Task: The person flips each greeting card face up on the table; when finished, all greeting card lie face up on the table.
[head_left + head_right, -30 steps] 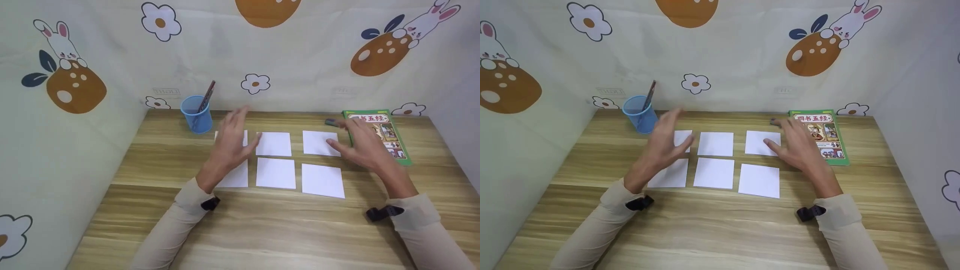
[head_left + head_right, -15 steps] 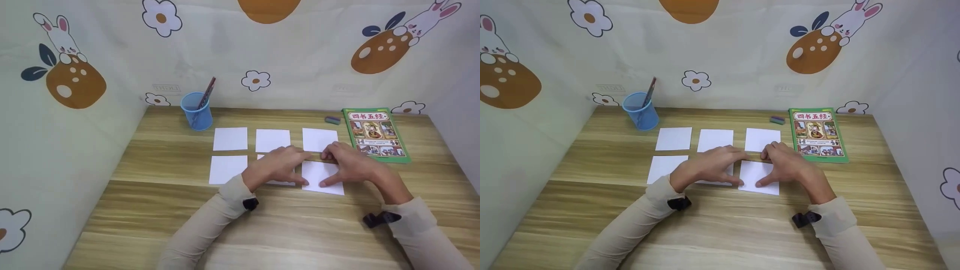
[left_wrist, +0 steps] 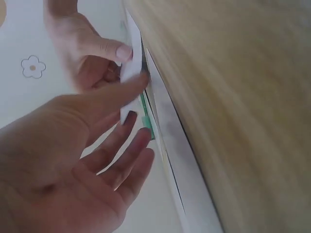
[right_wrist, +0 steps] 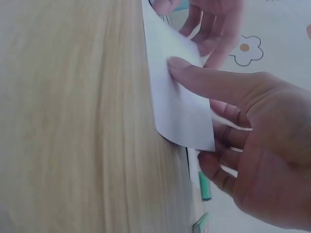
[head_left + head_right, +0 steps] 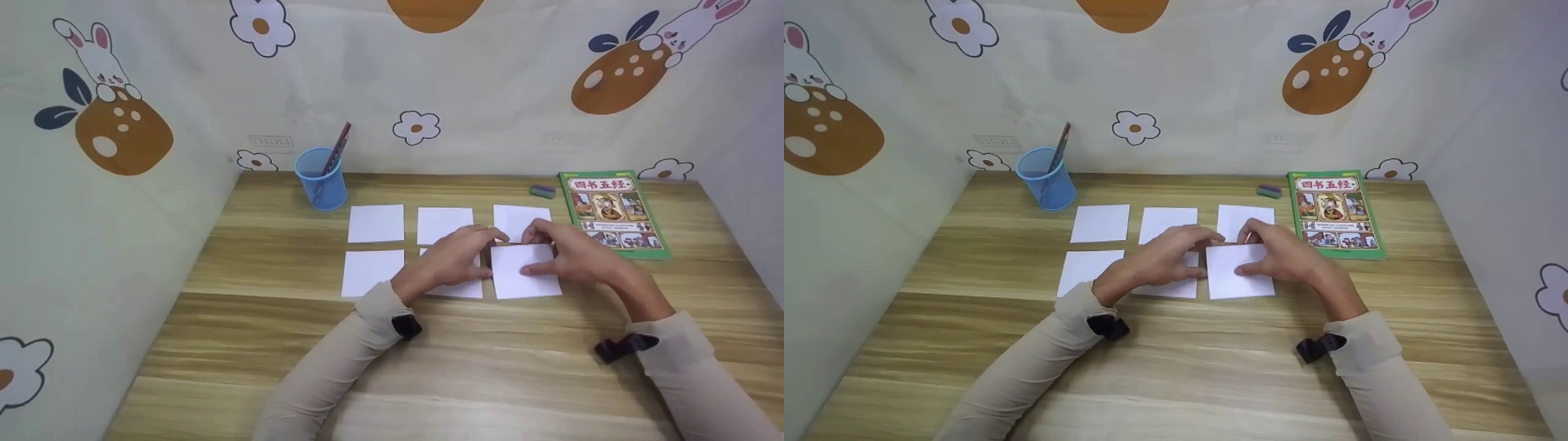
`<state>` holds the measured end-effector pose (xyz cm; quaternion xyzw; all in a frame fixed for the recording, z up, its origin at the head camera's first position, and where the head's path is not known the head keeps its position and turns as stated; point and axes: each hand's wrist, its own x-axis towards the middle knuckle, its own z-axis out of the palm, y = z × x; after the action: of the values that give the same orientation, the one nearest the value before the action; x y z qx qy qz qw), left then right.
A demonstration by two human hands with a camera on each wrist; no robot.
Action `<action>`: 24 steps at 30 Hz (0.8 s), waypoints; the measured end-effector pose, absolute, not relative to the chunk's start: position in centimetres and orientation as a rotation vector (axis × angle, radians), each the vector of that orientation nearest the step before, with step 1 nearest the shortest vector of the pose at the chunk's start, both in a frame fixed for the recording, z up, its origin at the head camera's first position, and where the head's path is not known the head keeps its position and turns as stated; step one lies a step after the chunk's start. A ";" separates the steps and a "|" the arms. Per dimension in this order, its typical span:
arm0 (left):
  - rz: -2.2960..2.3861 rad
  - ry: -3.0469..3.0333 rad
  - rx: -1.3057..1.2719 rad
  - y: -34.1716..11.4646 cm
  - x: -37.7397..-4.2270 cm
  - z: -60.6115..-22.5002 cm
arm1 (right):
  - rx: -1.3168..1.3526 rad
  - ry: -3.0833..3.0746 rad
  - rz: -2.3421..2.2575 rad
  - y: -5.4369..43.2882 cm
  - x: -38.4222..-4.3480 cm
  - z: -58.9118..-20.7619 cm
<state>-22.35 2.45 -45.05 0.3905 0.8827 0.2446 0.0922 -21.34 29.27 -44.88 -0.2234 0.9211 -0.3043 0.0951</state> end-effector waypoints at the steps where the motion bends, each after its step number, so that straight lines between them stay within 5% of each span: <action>1: 0.805 2.628 1.134 2.4 -22.5 -45.1 | -0.667 2.747 -0.937 29.3 -21.4 -44.8; 14: 1.820 1.914 0.471 2.3 -23.0 -45.8 | -0.801 2.698 -1.442 29.4 -21.7 -44.2; 24: 1.783 2.042 0.559 1.7 -23.3 -45.8 | -0.725 2.734 -1.224 28.8 -21.7 -44.9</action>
<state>-23.25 1.67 -45.80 0.1983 0.7249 0.6330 0.1859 -21.72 28.82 -44.95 -0.2351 0.8867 -0.3969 0.0301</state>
